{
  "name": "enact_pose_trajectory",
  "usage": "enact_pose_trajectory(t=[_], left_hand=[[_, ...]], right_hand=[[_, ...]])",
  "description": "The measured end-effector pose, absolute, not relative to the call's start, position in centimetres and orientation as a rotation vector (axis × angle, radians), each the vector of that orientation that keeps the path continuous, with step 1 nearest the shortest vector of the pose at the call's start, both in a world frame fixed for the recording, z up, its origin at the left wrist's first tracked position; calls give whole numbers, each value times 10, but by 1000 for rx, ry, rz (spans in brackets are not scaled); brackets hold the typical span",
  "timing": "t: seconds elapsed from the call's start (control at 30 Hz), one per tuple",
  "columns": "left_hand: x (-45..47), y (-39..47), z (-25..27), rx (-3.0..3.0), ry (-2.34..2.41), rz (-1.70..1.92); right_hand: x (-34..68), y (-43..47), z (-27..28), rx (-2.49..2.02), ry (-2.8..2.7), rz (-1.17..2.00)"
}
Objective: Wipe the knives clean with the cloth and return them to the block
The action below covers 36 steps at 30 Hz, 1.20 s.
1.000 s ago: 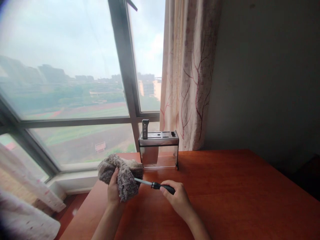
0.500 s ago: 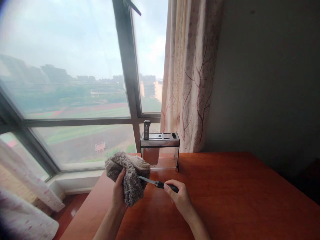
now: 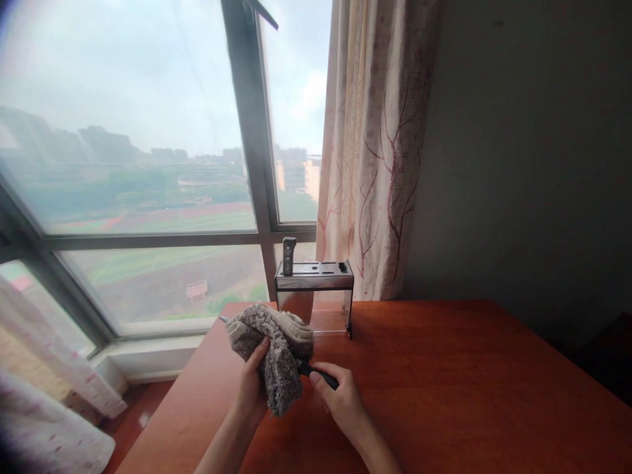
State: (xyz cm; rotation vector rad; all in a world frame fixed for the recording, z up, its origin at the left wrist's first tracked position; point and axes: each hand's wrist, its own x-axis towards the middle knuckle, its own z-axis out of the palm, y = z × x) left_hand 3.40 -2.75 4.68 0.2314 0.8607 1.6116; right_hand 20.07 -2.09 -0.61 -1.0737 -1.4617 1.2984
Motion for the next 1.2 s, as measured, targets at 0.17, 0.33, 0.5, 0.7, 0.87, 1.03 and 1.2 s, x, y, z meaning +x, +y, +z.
enact_pose_trajectory(t=[0.17, 0.33, 0.5, 0.7, 0.87, 1.03, 1.2], left_hand=[[24, -26, 47, 316, 936, 1655], [14, -27, 50, 428, 965, 1734], [-3, -25, 57, 385, 1074, 1922], [1, -23, 54, 307, 1072, 1947], [31, -27, 42, 346, 978, 1740], [45, -31, 30, 406, 976, 1536], [40, -32, 33, 401, 974, 1505]], right_hand=[[207, -21, 6, -1034, -1628, 1169], [216, -19, 20, -963, -1720, 1098], [224, -20, 33, -976, -1724, 1095], [224, -19, 32, -1027, -1674, 1020], [213, -22, 21, -1036, -1651, 1002], [203, -26, 11, -1060, -1601, 1029], [207, -24, 13, -1023, -1645, 1016]])
